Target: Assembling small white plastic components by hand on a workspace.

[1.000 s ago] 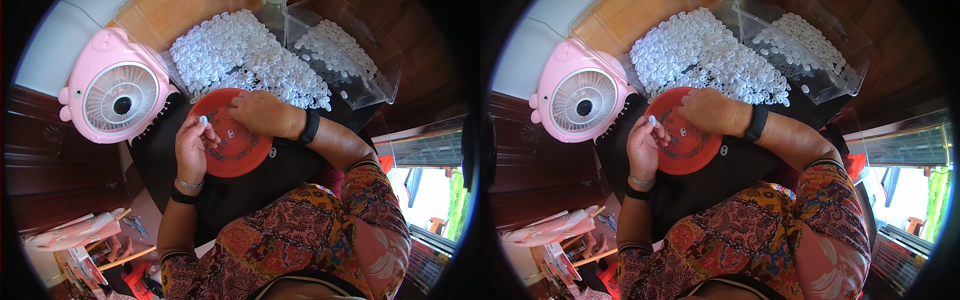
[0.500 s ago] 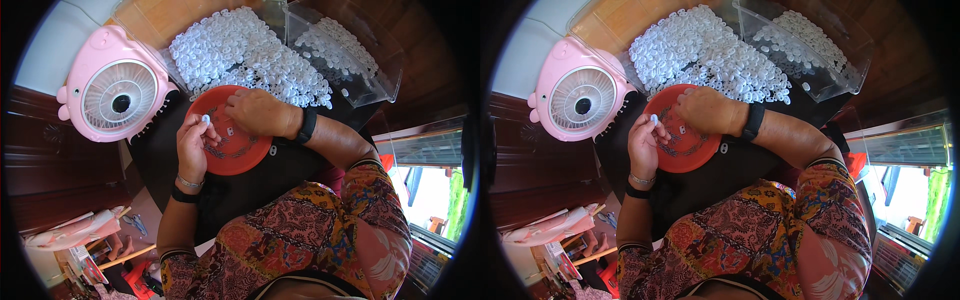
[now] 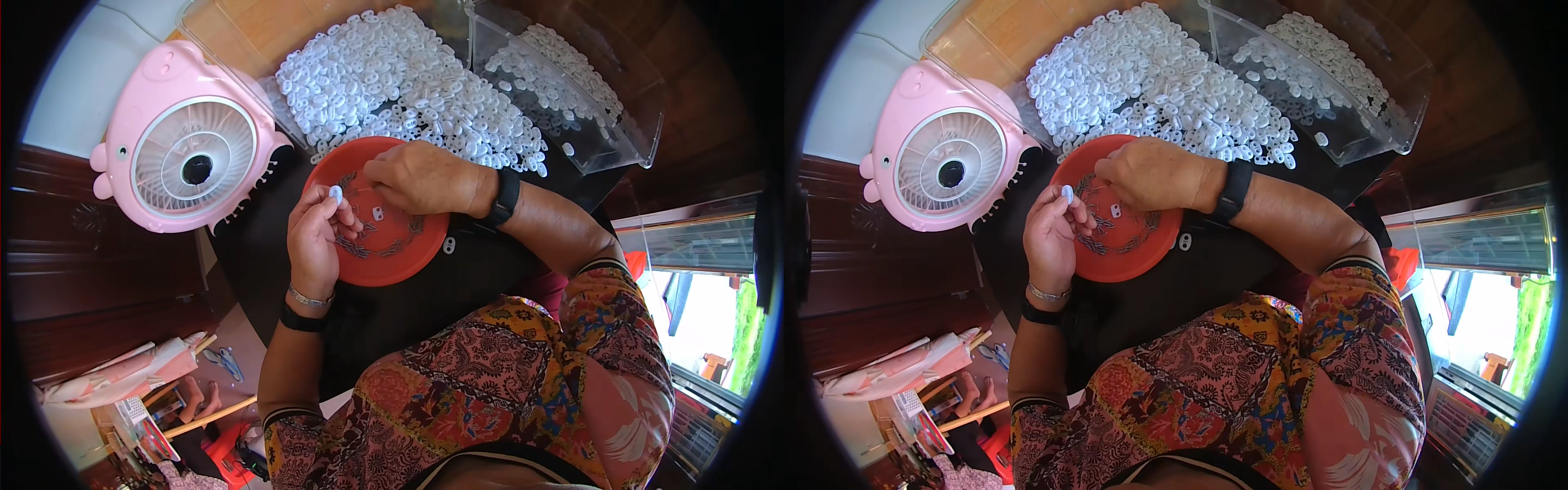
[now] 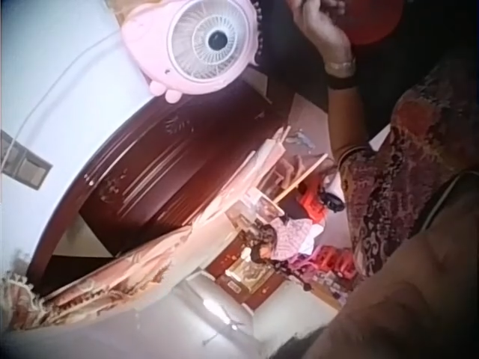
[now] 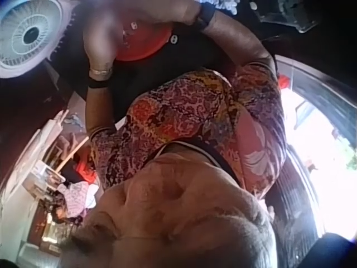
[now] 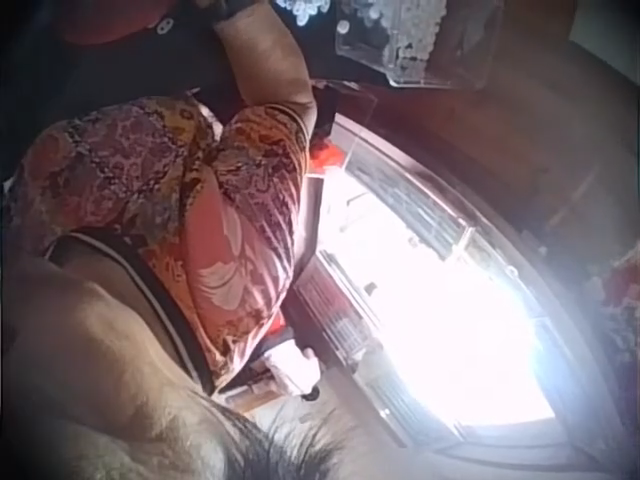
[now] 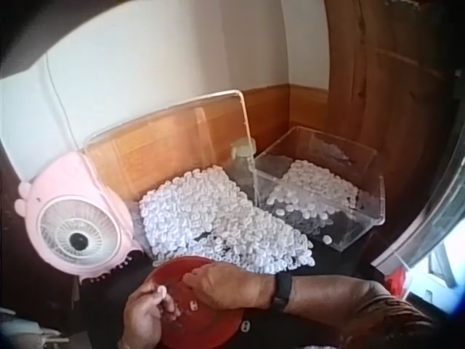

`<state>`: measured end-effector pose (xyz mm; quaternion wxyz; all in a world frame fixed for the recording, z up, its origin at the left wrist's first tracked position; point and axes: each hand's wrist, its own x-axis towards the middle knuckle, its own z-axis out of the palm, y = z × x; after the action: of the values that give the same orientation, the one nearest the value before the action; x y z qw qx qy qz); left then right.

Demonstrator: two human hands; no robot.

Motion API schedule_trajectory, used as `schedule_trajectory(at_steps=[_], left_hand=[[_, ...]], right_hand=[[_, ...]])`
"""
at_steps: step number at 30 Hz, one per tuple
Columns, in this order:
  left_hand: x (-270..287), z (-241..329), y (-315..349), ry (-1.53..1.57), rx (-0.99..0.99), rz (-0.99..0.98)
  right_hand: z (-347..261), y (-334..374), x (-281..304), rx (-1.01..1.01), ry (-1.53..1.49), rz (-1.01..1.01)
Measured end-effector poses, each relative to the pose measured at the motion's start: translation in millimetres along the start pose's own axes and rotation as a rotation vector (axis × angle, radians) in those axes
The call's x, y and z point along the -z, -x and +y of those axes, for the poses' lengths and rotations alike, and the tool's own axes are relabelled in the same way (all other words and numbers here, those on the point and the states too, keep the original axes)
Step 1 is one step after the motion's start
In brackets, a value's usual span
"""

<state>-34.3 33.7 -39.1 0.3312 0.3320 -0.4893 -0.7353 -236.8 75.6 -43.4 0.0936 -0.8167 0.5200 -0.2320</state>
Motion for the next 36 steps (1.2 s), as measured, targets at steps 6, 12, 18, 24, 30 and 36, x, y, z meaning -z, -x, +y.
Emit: schedule_trajectory(at_steps=[6, 12, 18, 24, 30, 36], left_hand=[[0.6, -1.2, -1.7, -0.006, 0.01, -0.022], [4.5, -2.5, -0.8, -0.117, -0.001, -0.052], [3.6, -1.7, -0.7, -0.116, -0.014, -0.055], [-0.4, -1.4, 0.2, -0.09, -0.014, -0.033], [3.1, -3.9, -0.2, -0.135, -0.001, -0.094], [3.5, -1.1, -1.6, -0.236, -0.016, -0.095]], right_hand=[[-8.0, -0.2, 9.8, 0.031, -0.245, 0.273], [-16.5, -1.5, 14.1, 0.028, -0.332, 0.321], [-16.7, -1.9, 15.9, 0.027, -0.314, 0.371], [-16.7, -0.2, 17.6, 0.036, -0.258, 0.346], [-17.0, -0.4, 12.4, 0.044, -0.314, 0.345], [-15.7, 0.4, 13.3, 0.085, -0.382, 0.225]])
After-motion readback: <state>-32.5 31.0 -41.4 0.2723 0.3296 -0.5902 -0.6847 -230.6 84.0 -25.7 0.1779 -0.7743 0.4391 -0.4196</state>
